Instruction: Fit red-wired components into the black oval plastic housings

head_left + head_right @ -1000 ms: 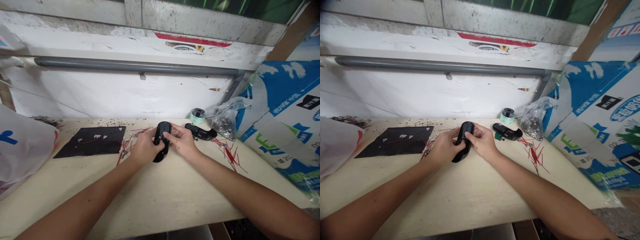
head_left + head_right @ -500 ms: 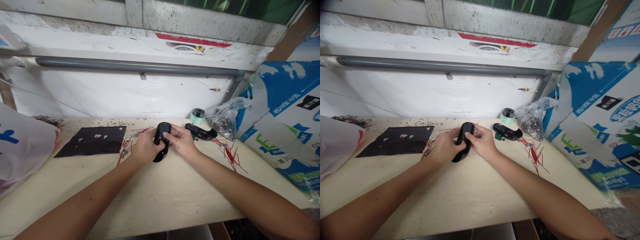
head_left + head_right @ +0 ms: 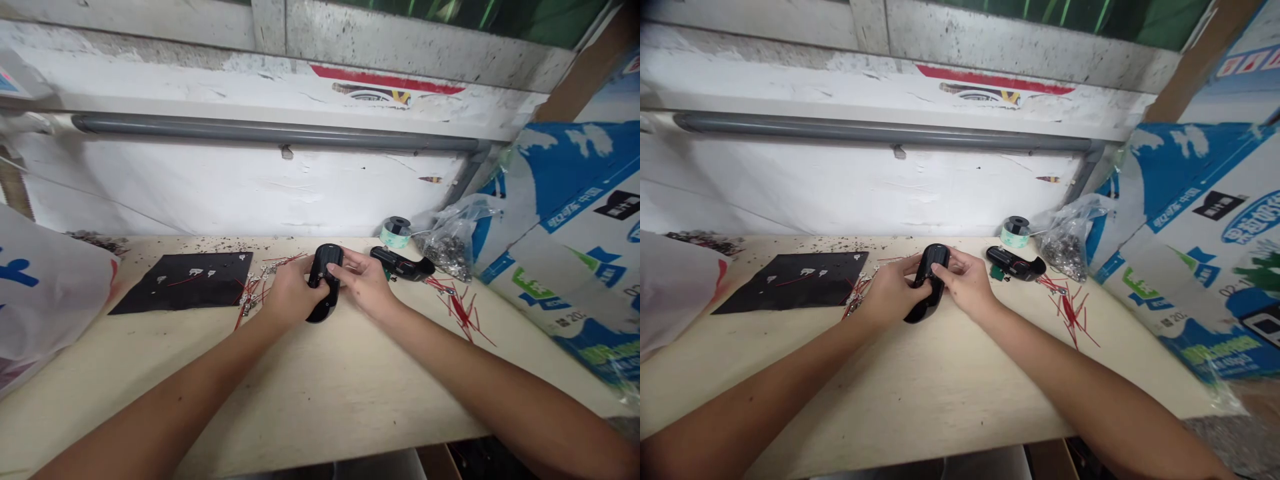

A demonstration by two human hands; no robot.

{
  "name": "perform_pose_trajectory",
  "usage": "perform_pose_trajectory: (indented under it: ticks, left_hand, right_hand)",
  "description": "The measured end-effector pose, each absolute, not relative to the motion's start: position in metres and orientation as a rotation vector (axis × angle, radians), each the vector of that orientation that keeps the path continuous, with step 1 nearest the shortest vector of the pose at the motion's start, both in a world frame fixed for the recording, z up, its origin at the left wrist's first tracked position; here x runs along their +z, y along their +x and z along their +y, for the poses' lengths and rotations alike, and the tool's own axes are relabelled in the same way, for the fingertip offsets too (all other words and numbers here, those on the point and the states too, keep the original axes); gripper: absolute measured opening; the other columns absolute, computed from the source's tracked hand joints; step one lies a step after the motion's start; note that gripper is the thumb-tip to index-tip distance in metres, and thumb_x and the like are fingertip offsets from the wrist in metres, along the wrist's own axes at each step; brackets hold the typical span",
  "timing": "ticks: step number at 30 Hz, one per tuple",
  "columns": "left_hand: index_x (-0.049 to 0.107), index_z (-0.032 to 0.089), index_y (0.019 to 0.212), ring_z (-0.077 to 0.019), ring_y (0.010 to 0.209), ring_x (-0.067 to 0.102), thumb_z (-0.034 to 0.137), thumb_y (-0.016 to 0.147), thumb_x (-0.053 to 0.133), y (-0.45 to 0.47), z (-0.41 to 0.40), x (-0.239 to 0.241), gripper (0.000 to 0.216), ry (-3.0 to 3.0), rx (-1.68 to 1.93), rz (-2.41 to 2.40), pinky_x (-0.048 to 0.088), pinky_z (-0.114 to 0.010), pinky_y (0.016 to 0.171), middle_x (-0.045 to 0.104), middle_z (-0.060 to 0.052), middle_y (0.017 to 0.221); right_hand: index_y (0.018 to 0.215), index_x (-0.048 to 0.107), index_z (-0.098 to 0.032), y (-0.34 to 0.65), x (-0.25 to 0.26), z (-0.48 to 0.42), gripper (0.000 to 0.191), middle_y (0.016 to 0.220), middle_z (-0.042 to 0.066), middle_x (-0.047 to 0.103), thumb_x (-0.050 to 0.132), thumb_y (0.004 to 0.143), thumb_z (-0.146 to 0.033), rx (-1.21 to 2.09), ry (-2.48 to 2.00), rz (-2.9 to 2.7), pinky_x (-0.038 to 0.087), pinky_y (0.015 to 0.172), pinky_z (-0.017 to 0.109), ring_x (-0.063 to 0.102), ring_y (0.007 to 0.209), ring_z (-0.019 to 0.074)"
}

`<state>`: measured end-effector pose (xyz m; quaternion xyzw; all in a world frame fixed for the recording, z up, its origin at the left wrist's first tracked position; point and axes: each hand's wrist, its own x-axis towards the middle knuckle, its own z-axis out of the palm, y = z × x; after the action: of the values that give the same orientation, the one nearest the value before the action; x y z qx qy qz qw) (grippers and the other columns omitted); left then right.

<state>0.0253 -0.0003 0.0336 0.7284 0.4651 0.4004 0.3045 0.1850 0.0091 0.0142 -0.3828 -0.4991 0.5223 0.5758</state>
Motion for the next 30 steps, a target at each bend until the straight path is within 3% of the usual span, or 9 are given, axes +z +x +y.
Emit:
perform_pose_trajectory:
  ticks: [3,6,9,14,23,30]
  left_hand:
    - [0.072,0.016,0.115,-0.0230,0.091,0.070,0.026,0.078,0.071,0.020,0.007,0.033,0.038,1.581,0.986,1.088,0.053,-0.032,0.077,0.075,-0.010,0.105]
    - [0.072,0.013,0.108,-0.0193,0.076,0.068,0.037,0.080,0.074,0.014,0.016,0.029,0.036,1.200,0.906,0.967,0.052,-0.031,0.067,0.073,-0.012,0.101]
    - [0.070,0.012,0.096,-0.0158,0.073,0.065,0.033,0.077,0.079,0.010,0.021,0.024,0.029,1.031,0.883,0.798,0.051,-0.028,0.066,0.070,-0.010,0.092]
    - [0.069,0.015,0.095,-0.0117,0.067,0.061,0.027,0.078,0.080,0.008,0.022,0.022,0.024,0.996,0.771,0.717,0.048,-0.025,0.063,0.068,-0.004,0.082]
    - [0.073,0.015,0.099,-0.0166,0.071,0.064,0.018,0.073,0.082,0.009,0.020,0.025,0.028,1.013,0.783,0.817,0.050,-0.031,0.071,0.073,-0.008,0.089]
    - [0.074,0.011,0.095,-0.0151,0.068,0.063,0.018,0.071,0.083,0.013,0.020,0.020,0.027,1.020,0.799,0.829,0.050,-0.031,0.069,0.073,-0.010,0.088]
  right_hand:
    - [0.103,0.076,-0.018,0.189,0.014,0.012,0.046,0.093,0.007,0.075,0.088,0.063,-0.038,1.307,-0.922,-1.106,0.058,0.061,0.032,0.068,0.077,0.0210]
    - [0.098,0.077,-0.016,0.194,0.011,0.016,0.039,0.089,0.007,0.074,0.088,0.065,-0.034,1.456,-0.929,-1.039,0.056,0.056,0.025,0.067,0.072,0.0167]
    - [0.096,0.077,-0.015,0.198,0.009,0.020,0.034,0.082,0.006,0.072,0.086,0.068,-0.031,1.559,-0.868,-1.048,0.052,0.049,0.020,0.062,0.063,0.0125]
    - [0.099,0.077,-0.015,0.198,0.009,0.018,0.035,0.082,0.006,0.072,0.085,0.070,-0.032,1.597,-0.816,-1.094,0.053,0.051,0.021,0.064,0.065,0.0133]
    - [0.102,0.074,-0.015,0.198,0.007,0.016,0.042,0.074,0.003,0.068,0.088,0.066,-0.033,1.581,-0.910,-1.095,0.051,0.051,0.024,0.065,0.066,0.0158]
    - [0.103,0.076,-0.017,0.200,0.004,0.019,0.043,0.090,0.006,0.074,0.090,0.064,-0.029,1.599,-0.929,-1.077,0.053,0.055,0.025,0.066,0.067,0.0143]
